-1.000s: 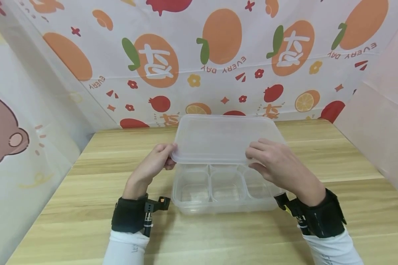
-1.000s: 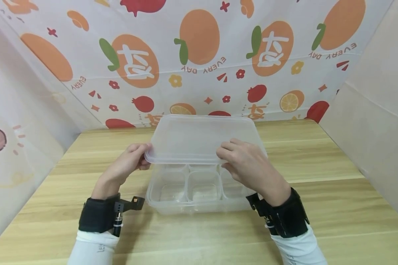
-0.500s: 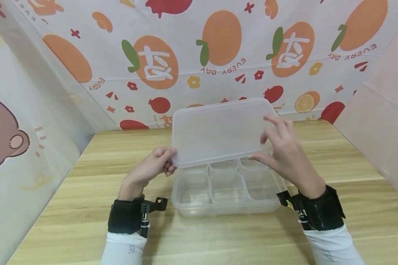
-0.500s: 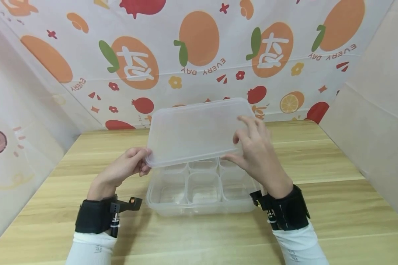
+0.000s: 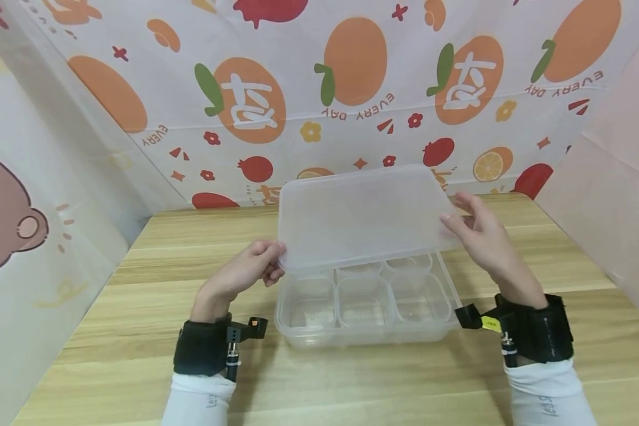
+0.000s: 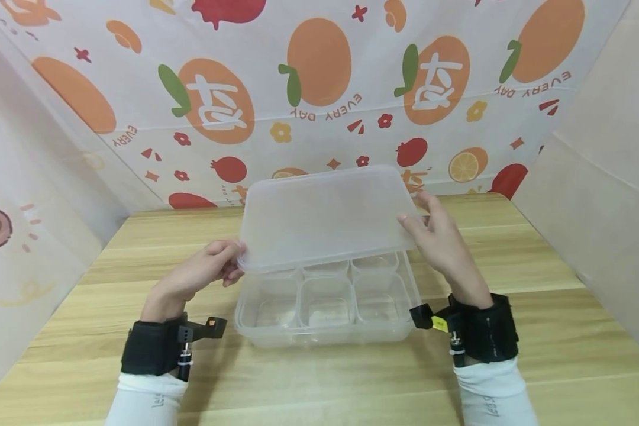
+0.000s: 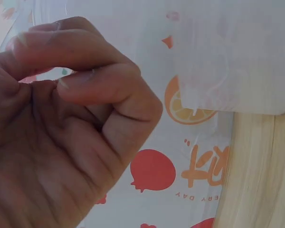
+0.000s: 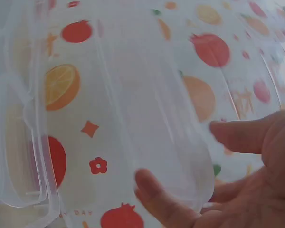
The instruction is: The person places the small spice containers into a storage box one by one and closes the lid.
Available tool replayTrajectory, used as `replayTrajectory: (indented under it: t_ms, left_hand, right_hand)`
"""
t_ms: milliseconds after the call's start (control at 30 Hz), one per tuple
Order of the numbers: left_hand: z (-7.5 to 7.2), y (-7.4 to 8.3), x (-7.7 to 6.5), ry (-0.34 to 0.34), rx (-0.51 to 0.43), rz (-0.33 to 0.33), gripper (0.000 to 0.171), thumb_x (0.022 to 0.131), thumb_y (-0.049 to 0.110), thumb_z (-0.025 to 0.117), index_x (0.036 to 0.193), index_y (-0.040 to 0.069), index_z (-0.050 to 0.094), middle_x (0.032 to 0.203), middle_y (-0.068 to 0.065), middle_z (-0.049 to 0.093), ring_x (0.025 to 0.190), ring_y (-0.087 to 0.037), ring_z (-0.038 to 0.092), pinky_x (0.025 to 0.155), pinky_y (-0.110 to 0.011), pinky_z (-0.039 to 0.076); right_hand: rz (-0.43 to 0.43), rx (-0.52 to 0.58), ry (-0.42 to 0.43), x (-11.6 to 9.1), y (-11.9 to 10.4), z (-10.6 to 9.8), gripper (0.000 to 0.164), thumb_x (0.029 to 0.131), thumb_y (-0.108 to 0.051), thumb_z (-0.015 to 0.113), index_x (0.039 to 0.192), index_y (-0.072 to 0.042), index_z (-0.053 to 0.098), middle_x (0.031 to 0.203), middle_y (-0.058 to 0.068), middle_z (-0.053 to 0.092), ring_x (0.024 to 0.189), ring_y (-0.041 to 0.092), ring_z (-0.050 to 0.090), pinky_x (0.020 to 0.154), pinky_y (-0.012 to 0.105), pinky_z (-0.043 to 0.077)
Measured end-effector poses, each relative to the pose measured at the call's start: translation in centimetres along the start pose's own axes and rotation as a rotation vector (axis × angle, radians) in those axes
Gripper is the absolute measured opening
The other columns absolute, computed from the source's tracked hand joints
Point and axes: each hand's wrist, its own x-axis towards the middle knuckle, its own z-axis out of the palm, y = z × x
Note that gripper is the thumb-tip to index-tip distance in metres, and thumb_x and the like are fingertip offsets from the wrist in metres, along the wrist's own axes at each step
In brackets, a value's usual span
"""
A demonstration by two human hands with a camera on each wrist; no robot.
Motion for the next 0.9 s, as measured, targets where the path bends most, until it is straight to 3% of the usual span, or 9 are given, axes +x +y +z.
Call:
replayTrajectory:
  t_ms: [67, 133, 267, 467, 567, 733, 900]
  left_hand:
    - [0.1, 0.1, 0.1, 0.016, 0.012, -0.01, 0.026, 0.109, 0.014, 0.039, 0.102, -0.006, 0.054, 0.075, -0.006, 0.048, 0.067, -0.016, 0.046, 0.063, -0.025, 0.041]
    - [0.2, 0.2, 0.2, 0.045, 0.023, -0.019, 0.026, 0.108, 0.013, 0.04, 0.101, -0.007, 0.055, 0.074, -0.006, 0.049, 0.068, -0.017, 0.047, 0.063, -0.026, 0.042]
    - [0.4, 0.5, 0.4, 0.097, 0.031, -0.036, 0.025, 0.108, 0.011, 0.043, 0.104, -0.01, 0.057, 0.075, -0.006, 0.051, 0.07, -0.019, 0.049, 0.065, -0.026, 0.042]
    - [0.4, 0.4, 0.3, 0.094, 0.039, -0.035, 0.024, 0.107, 0.009, 0.047, 0.119, -0.011, 0.053, 0.079, -0.008, 0.049, 0.071, -0.019, 0.046, 0.067, -0.027, 0.039]
    - [0.5, 0.4, 0.2, 0.143, 0.039, -0.039, 0.026, 0.108, 0.013, 0.046, 0.121, -0.009, 0.052, 0.08, -0.007, 0.049, 0.071, -0.018, 0.047, 0.067, -0.027, 0.039]
    - [0.4, 0.5, 0.3, 0.239, 0.056, -0.053, 0.029, 0.11, 0.021, 0.044, 0.093, 0.0, 0.056, 0.076, -0.006, 0.047, 0.07, -0.018, 0.047, 0.067, -0.027, 0.041]
    - [0.2, 0.4, 0.3, 0.246, 0.066, -0.045, 0.036, 0.11, 0.022, 0.044, 0.08, 0.004, 0.051, 0.071, -0.004, 0.044, 0.066, -0.016, 0.044, 0.064, -0.026, 0.037]
  right_hand:
    - [0.0, -0.014, -0.035, 0.2, 0.6, -0.8, 0.065, 0.108, -0.02, 0.049, 0.155, 0.01, 0.016, 0.149, 0.035, 0.035, 0.129, 0.048, 0.047, 0.103, 0.057, 0.042]
    - [-0.009, -0.024, -0.065, 0.2, 1.2, -1.5, 0.061, 0.108, -0.016, 0.047, 0.154, 0.012, 0.018, 0.136, 0.034, 0.045, 0.117, 0.037, 0.057, 0.097, 0.045, 0.05]
    - [-0.047, 0.001, -0.1, 0.3, 2.2, -2.5, 0.051, 0.106, -0.003, 0.046, 0.149, 0.017, 0.027, 0.105, 0.02, 0.058, 0.086, 0.012, 0.063, 0.073, 0.023, 0.055]
    - [-0.033, 0.006, -0.132, 0.6, 3.0, -2.6, 0.045, 0.101, 0.005, 0.049, 0.141, 0.022, 0.038, 0.091, 0.013, 0.061, 0.076, 0.01, 0.062, 0.067, 0.026, 0.057]
    - [-0.022, 0.004, -0.147, 0.8, 3.3, -2.6, 0.044, 0.101, 0.005, 0.051, 0.14, 0.022, 0.039, 0.091, 0.013, 0.062, 0.075, 0.012, 0.063, 0.066, 0.027, 0.057]
    - [-0.005, -0.033, -0.145, 0.9, 3.5, -2.5, 0.043, 0.102, 0.003, 0.051, 0.139, 0.02, 0.042, 0.092, 0.013, 0.063, 0.073, 0.014, 0.062, 0.064, 0.027, 0.055]
    - [-0.006, -0.049, -0.155, 0.9, 3.5, -2.5, 0.041, 0.101, 0.002, 0.053, 0.137, 0.019, 0.045, 0.084, 0.011, 0.058, 0.066, 0.016, 0.053, 0.057, 0.026, 0.048]
